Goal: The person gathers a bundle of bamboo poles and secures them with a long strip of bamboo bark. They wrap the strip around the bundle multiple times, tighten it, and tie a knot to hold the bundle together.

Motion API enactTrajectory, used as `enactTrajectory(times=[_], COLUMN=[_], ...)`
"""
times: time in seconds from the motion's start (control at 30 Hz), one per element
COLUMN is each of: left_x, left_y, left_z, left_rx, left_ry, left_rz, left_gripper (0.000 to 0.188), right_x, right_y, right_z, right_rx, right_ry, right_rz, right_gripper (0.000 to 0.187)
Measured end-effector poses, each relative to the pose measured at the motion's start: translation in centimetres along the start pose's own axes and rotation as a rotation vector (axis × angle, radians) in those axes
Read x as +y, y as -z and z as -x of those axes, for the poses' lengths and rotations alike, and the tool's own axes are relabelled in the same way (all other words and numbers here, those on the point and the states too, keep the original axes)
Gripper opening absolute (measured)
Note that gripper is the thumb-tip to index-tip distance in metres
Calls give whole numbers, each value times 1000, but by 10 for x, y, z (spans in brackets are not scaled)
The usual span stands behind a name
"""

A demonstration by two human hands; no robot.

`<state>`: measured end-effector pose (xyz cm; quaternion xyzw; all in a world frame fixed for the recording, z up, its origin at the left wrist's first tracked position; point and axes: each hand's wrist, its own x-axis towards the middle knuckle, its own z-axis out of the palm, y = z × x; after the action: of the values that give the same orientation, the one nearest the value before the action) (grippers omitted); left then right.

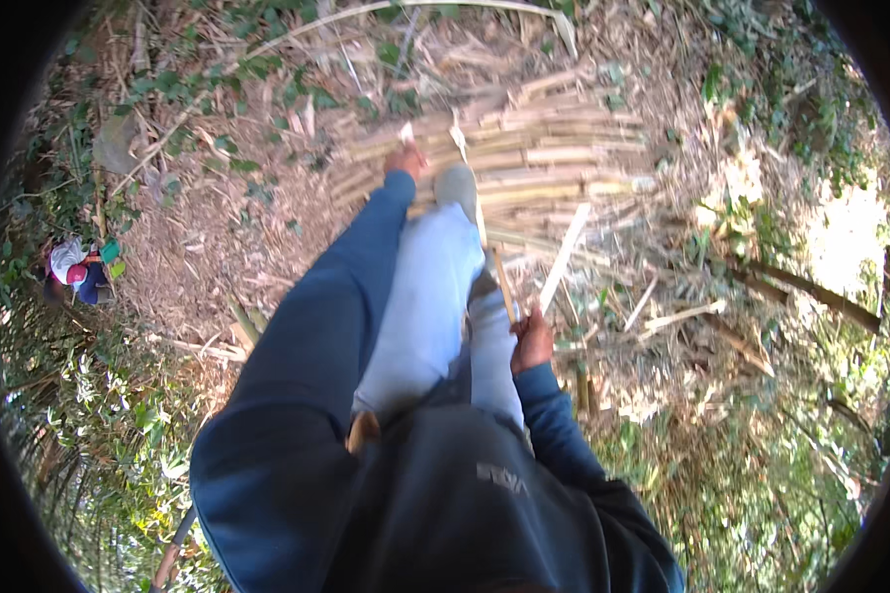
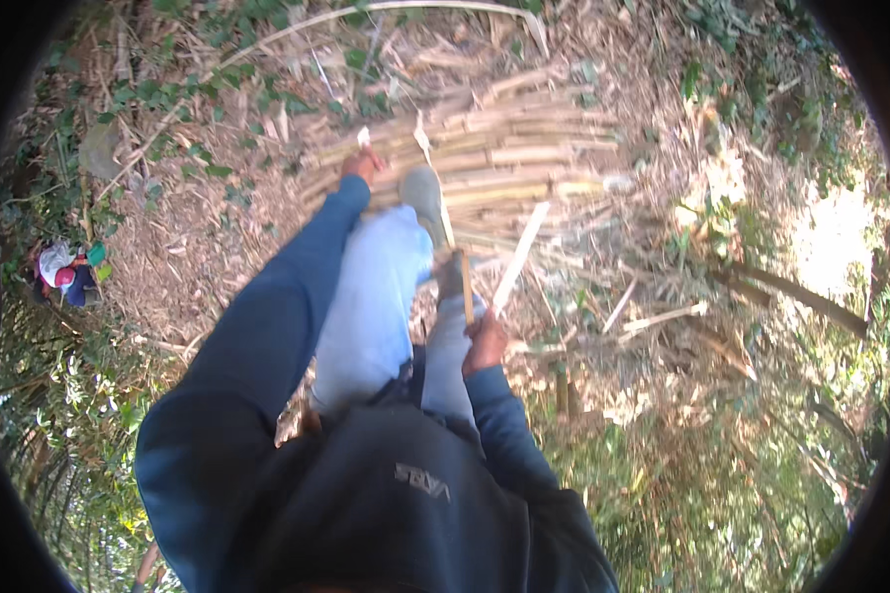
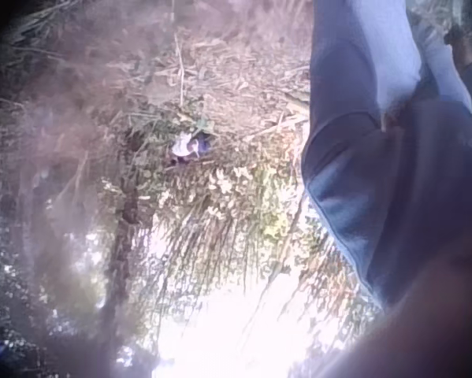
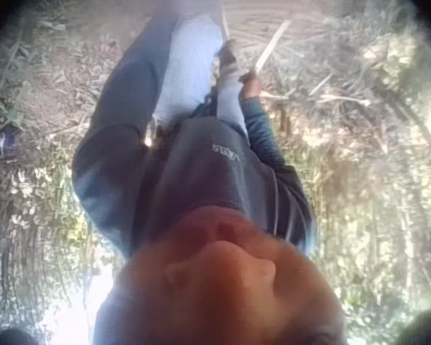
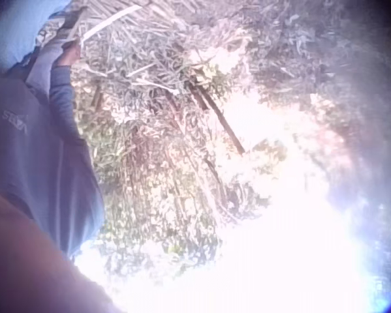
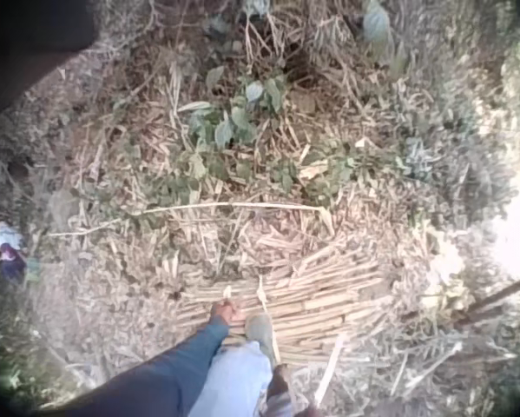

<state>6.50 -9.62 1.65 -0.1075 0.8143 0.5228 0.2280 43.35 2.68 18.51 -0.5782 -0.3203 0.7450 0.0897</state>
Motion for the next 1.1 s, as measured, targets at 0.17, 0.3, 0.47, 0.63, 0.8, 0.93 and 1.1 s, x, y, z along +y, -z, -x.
enactTrajectory(times=[0.17,0.3,0.47,0.63,0.8,0.93,1.1], left_x=[21,14,124,-3,33,35,75], left_y=[-12,13,-91,-72,-67,-38,-42], left_z=[-3,2,50,89,86,69,61], left_rx=[-367,-397,-324,91,90,7,-203], left_ry=[-463,-439,-345,104,34,129,-5], left_rz=[-954,-1188,-867,928,213,-75,-408], left_gripper=[28,29,32,42,65,66,62], right_x=[37,50,66,75,47,41,49], right_y=[34,29,81,18,-1,-10,2], right_z=[-37,-29,-116,-77,-61,-77,-65], right_rx=[-26,-71,-60,10,-44,13,-3], right_ry=[-228,-104,131,2,74,-42,-15], right_rz=[-72,183,765,574,539,389,472], right_gripper=[33,39,55,55,52,56,58])
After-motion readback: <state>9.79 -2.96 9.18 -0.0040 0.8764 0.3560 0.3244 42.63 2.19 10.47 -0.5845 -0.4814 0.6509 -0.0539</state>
